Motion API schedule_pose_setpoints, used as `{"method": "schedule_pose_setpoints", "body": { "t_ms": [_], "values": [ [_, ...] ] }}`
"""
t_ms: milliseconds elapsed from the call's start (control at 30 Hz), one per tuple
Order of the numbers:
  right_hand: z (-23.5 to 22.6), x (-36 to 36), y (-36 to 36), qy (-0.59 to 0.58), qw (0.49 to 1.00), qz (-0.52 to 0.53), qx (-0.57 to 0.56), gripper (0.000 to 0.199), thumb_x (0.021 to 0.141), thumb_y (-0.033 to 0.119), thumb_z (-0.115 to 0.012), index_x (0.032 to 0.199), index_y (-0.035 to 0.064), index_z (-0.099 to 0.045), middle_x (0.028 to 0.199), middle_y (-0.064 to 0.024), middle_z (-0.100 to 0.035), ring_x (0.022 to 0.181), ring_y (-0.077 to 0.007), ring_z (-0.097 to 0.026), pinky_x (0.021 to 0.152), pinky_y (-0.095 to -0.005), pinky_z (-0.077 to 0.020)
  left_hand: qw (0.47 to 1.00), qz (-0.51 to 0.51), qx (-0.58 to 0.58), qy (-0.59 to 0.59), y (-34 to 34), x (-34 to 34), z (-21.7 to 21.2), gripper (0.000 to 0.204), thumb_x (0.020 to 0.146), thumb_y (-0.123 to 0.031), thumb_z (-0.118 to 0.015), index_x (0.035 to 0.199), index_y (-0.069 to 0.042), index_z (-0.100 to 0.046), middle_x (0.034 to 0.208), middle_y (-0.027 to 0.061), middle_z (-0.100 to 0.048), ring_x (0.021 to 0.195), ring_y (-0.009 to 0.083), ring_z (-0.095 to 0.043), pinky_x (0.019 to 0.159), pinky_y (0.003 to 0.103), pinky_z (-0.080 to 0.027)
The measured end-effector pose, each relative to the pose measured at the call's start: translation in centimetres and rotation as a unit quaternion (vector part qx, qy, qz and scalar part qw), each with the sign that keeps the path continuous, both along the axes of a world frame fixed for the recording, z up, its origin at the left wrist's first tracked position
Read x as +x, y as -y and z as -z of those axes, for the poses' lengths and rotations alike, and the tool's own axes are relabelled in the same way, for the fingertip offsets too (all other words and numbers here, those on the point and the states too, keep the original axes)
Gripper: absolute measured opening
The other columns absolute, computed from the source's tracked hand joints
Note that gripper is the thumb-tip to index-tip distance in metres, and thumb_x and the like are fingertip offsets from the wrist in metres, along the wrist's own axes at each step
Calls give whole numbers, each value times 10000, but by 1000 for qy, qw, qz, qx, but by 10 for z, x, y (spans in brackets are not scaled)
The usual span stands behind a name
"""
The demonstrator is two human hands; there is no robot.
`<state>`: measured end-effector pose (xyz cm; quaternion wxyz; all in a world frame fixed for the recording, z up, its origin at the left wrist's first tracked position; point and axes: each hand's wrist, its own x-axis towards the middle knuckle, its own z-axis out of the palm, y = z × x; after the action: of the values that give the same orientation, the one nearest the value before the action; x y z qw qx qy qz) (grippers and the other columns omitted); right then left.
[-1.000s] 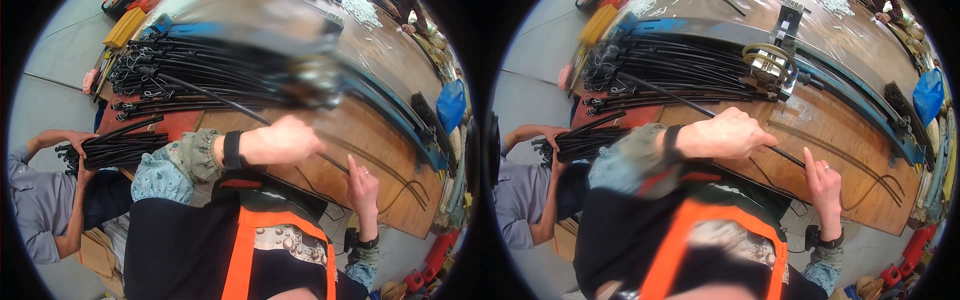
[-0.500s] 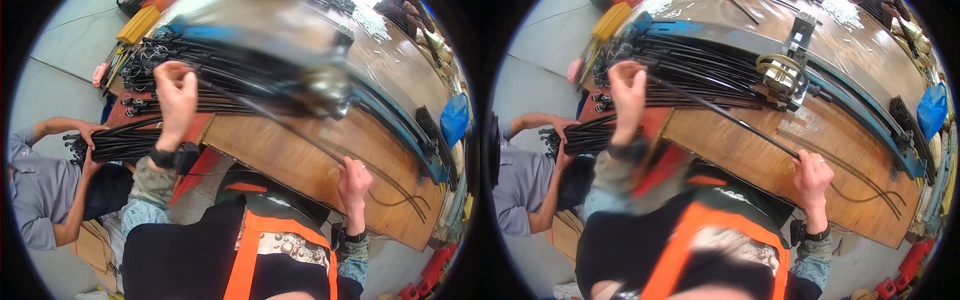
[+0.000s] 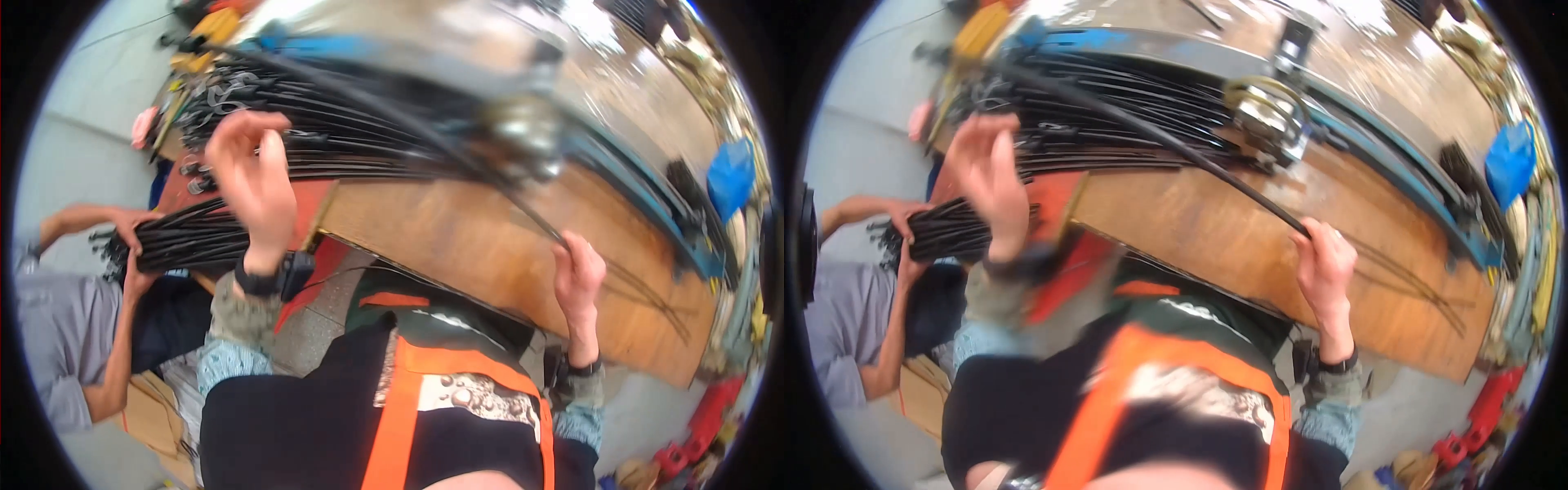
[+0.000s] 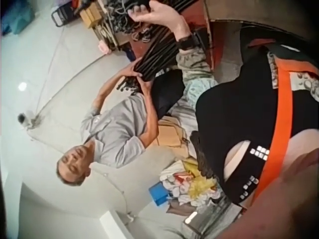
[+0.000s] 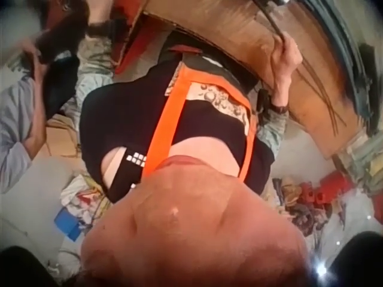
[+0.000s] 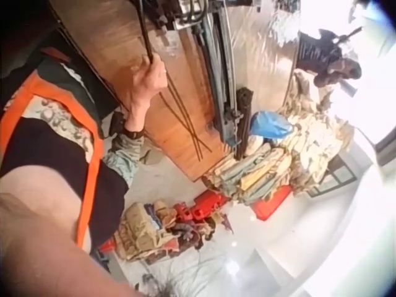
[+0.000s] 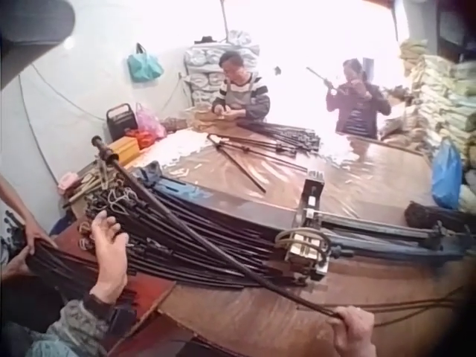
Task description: The person inserts a spring into a black rod, places the rod into a machine to press the spring inside, and then sets the rod onto a pile. This process is repeated for several rods, with the person occasionally moving the pile of finished rods to the side.
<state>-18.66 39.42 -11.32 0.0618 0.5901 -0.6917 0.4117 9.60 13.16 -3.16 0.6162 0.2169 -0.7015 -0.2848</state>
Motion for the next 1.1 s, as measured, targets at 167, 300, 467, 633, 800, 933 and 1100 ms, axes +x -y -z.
{"method": "schedule_pose_setpoints", "body": {
  "t_ms": [167, 300, 467, 633, 800, 933, 1100],
  "values": [
    [1, 13, 6, -63, 996, -49, -39, 203, 739, 55, -731, 910, 51, -622, 673, -78, -551, 581, -256, -555, 504, -356, -437, 879, 225, -332, 257, -121, -68, -3, 304, 728, -56, -638, 1029, -73, -676, 936, 91, -639, 888, 247, -663, 775, 350, -533],
    [-1, 17, -8, -80, 996, -27, -35, 269, 710, 164, -782, 918, 81, -634, 679, -52, -561, 583, -242, -558, 516, -346, -456, 782, 164, -248, 548, -135, -93, 5, 397, 724, -72, -643, 1120, -79, -628, 824, 62, -591, 800, 231, -633, 660, 360, -524],
    [27, -65, -55, -75, 971, 190, -125, 444, 728, 300, -816, 1112, 130, -672, 658, -55, -597, 580, -260, -593, 524, -341, -474, 800, 204, -244, 510, -132, -120, -12, 368, 824, -51, -614, 1178, -150, -623, 734, 83, -516, 627, 265, -580, 521, 374, -468],
    [42, -128, -92, -102, 969, 226, -23, 486, 777, 326, -781, 1207, 155, -631, 761, -91, -674, 660, -253, -656, 572, -355, -517, 758, 209, -332, 521, -131, -175, -18, 408, 868, -72, -612, 1265, -165, -595, 711, 85, -500, 590, 264, -557, 502, 385, -448],
    [3, -146, -80, -86, 959, 267, 38, 465, 769, 347, -754, 1177, 178, -605, 750, -94, -677, 680, -276, -676, 572, -389, -527, 730, 190, -397, 523, -113, -207, -17, 425, 856, -49, -606, 1269, -146, -588, 736, 90, -513, 646, 258, -572, 536, 378, -458],
    [4, -137, -51, -126, 981, 98, -115, 494, 777, 314, -737, 1218, 156, -581, 756, -90, -687, 641, -294, -661, 560, -396, -522, 723, 211, -395, 526, -102, -218, -17, 467, 822, -20, -604, 1274, -136, -581, 740, 86, -509, 688, 250, -578, 564, 371, -466],
    [16, -113, -22, 59, 979, 187, -54, 512, 778, 279, -733, 1241, 133, -569, 720, -82, -662, 616, -296, -642, 566, -406, -510, 725, 124, -382, 559, -93, -201, -23, 517, 787, 10, -593, 1279, -148, -577, 738, 77, -504, 682, 243, -572, 574, 368, -472]
  ]
}}
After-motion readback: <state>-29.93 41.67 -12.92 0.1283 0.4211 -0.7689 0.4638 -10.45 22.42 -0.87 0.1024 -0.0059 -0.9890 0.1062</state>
